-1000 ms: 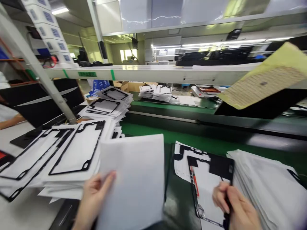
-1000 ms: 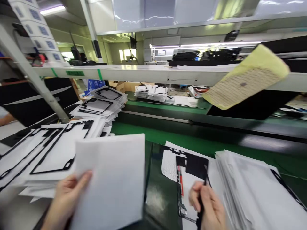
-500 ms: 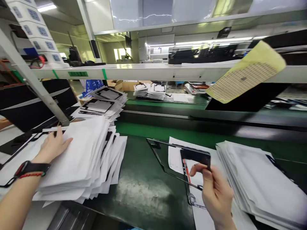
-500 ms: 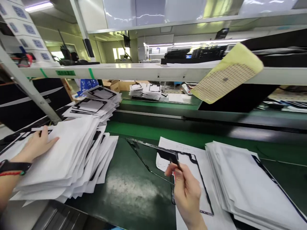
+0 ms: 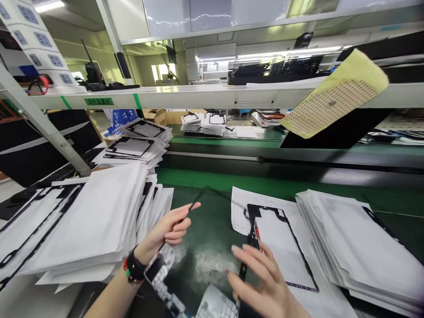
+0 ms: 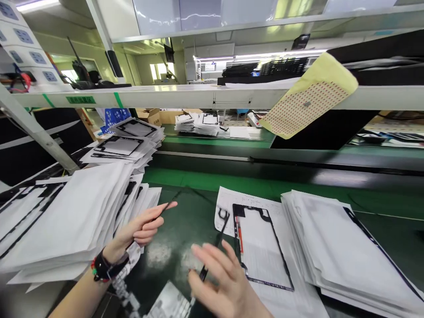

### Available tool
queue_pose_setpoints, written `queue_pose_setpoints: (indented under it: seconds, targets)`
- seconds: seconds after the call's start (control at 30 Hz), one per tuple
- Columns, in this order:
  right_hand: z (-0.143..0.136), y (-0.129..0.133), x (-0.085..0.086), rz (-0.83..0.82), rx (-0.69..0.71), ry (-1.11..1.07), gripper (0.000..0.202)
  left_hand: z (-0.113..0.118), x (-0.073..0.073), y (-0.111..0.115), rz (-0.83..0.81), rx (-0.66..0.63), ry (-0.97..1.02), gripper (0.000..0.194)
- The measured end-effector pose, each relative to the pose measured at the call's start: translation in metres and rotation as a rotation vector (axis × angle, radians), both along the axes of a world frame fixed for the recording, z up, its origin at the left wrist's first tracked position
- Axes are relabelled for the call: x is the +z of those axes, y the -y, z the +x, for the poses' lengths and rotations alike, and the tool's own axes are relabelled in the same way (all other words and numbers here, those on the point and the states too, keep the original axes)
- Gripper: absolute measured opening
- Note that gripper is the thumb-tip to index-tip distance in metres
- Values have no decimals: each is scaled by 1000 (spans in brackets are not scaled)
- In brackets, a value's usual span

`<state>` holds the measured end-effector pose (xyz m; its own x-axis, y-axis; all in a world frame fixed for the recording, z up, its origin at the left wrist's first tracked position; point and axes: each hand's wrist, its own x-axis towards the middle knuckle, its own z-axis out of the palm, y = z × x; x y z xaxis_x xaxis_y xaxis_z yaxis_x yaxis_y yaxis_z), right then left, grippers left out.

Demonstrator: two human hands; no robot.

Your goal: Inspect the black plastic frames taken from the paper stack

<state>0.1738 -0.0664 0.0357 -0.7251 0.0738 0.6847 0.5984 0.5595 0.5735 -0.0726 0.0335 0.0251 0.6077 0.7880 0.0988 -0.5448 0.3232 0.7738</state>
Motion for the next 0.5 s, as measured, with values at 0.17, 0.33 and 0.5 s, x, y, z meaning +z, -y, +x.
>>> queue_pose_setpoints:
  seconds: [0.17,0.33,0.5]
  targets:
    - [22,-12,-13,-103,-18,-188,19,20,-6,7,220,229,-159,68]
    - [20,-4,3,-508,73,-741,19,30,-14,-7,393,582,-311,52]
    - [14,-2,8,-744,190,-976,27,36,7,26,606,584,-123,66]
